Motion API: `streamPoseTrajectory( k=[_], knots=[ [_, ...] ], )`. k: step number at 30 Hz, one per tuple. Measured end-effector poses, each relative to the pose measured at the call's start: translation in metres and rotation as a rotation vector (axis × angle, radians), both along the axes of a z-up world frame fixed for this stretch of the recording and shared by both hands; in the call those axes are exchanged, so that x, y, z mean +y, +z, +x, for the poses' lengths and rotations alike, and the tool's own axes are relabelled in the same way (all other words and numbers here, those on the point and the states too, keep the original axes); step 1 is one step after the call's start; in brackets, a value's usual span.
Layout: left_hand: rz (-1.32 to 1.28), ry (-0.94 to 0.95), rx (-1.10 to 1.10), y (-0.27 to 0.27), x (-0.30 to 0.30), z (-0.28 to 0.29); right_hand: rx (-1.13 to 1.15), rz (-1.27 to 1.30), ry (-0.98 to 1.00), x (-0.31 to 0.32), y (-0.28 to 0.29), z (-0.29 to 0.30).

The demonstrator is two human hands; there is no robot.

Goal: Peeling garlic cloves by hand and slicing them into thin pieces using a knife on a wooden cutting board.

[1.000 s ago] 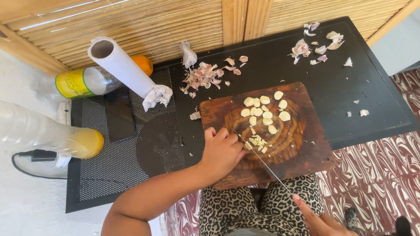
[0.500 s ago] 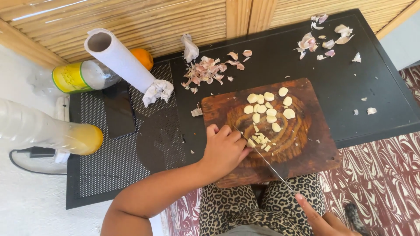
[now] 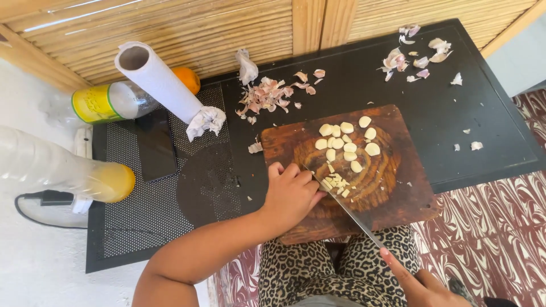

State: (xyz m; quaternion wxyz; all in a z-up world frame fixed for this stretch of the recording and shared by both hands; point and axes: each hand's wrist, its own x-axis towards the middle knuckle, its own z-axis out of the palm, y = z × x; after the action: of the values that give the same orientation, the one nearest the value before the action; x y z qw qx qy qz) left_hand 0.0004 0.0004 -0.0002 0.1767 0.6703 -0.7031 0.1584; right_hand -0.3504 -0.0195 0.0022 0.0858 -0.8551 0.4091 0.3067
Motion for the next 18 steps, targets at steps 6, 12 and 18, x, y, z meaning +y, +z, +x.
streamPoseTrajectory(
  k=[6,12,18],
  knots=[
    [-0.045,-0.005,0.007,-0.004,0.000,0.000,-0.299,-0.358,0.960,-0.019,-0.046,-0.032],
    [-0.064,-0.021,0.007,-0.009,0.001,0.002,-0.104,0.036,0.242,-0.007,-0.018,-0.019],
    [-0.115,-0.047,0.012,-0.014,0.000,0.002,0.004,0.411,0.043,-0.013,-0.005,-0.002]
  ],
)
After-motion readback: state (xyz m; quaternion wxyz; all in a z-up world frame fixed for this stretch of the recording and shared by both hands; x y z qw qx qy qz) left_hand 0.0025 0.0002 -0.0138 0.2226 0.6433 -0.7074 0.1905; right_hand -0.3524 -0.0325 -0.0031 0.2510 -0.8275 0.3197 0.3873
